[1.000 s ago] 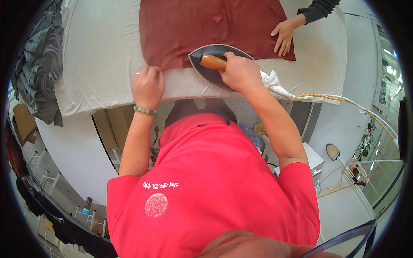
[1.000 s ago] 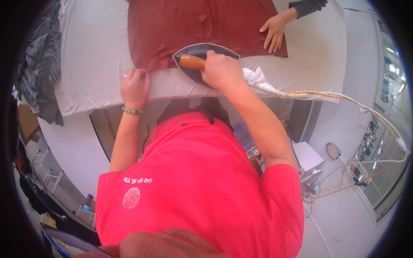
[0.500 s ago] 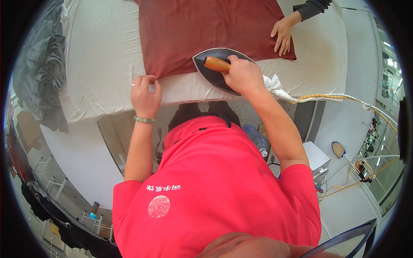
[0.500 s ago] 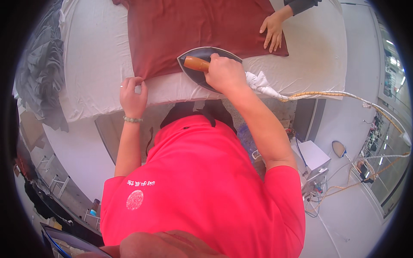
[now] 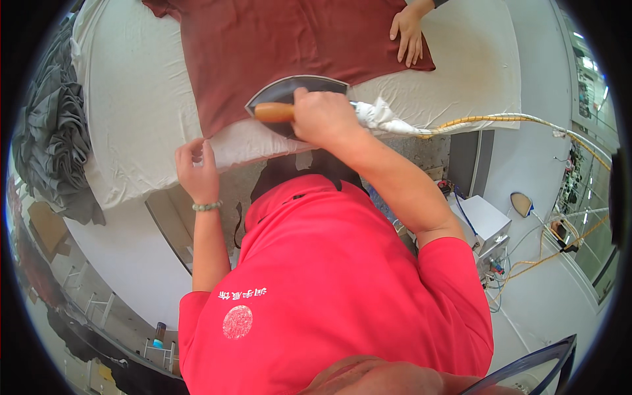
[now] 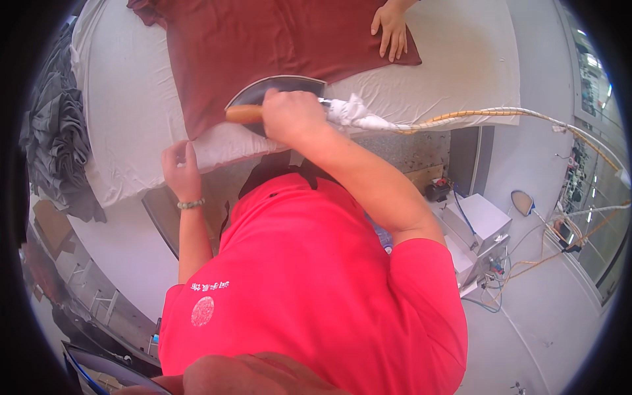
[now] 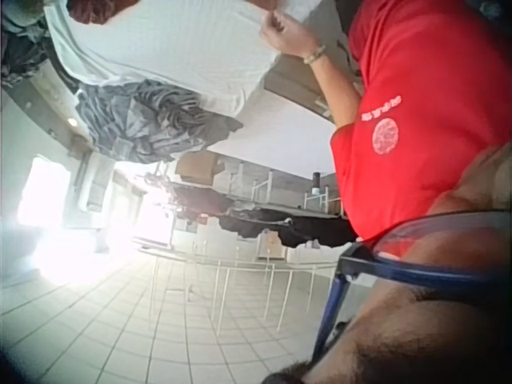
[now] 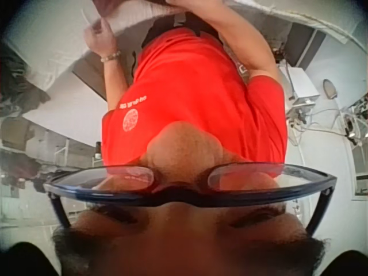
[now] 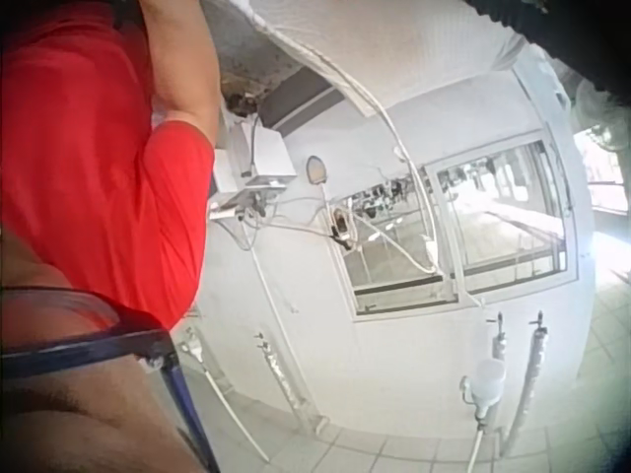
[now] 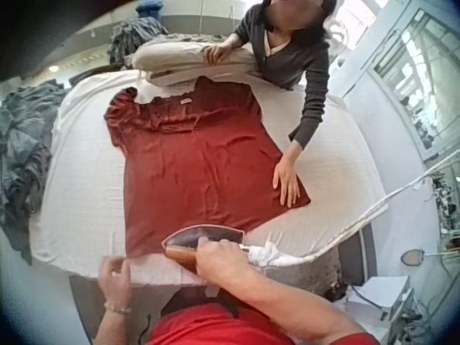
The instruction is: Ironing a red shirt on a table in a garment factory.
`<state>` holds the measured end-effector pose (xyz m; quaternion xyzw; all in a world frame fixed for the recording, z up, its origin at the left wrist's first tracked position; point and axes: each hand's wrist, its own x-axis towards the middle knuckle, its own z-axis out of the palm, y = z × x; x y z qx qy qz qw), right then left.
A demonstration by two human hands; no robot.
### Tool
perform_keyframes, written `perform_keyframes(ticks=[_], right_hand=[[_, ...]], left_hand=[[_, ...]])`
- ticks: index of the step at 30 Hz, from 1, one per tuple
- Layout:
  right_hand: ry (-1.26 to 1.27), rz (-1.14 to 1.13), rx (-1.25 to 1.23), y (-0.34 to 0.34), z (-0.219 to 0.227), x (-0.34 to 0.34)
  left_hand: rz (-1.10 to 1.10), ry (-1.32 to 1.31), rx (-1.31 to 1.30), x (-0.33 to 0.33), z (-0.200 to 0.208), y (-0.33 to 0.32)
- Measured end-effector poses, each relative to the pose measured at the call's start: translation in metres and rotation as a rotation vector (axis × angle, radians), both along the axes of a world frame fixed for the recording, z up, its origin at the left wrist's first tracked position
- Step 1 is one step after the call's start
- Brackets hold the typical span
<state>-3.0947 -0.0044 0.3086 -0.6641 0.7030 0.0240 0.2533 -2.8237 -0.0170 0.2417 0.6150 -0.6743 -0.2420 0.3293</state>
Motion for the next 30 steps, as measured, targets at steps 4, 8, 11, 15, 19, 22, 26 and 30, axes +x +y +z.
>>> perform_keyframes(ticks=[4, 8, 11, 15, 19, 22, 26, 30], right_hand=[[0.134, -0.200, 0.053, 0.000, -0.004, -0.040], [0.160, -0.318, -0.009, 0.004, -0.006, -0.068], [0.151, -0.304, -0.030, 0.007, -0.010, -0.064], [0.096, -0.152, 0.077, 0.011, -0.006, -0.029], [0.109, -0.137, 0.093, 0.006, -0.006, -0.029], [0.128, -0.249, -0.026, -0.001, -0.011, -0.054], [0.162, -0.302, 0.018, -0.014, -0.002, -0.055], [0.088, -0.112, 0.050, -0.011, -0.001, -0.012]], left_hand=[[0.062, 0.057, 0.128, 0.009, -0.002, 0.014], [0.063, 0.132, 0.192, 0.005, -0.005, 0.023], [0.041, 0.155, 0.149, -0.004, -0.004, 0.021], [0.009, 0.184, 0.111, -0.016, 0.002, 0.016], [0.015, 0.194, 0.110, -0.017, 0.007, 0.020], [0.047, 0.194, 0.139, -0.005, 0.000, 0.023], [0.106, 0.196, 0.194, 0.007, -0.005, 0.031], [0.145, 0.182, 0.179, -0.006, 0.001, 0.032]])
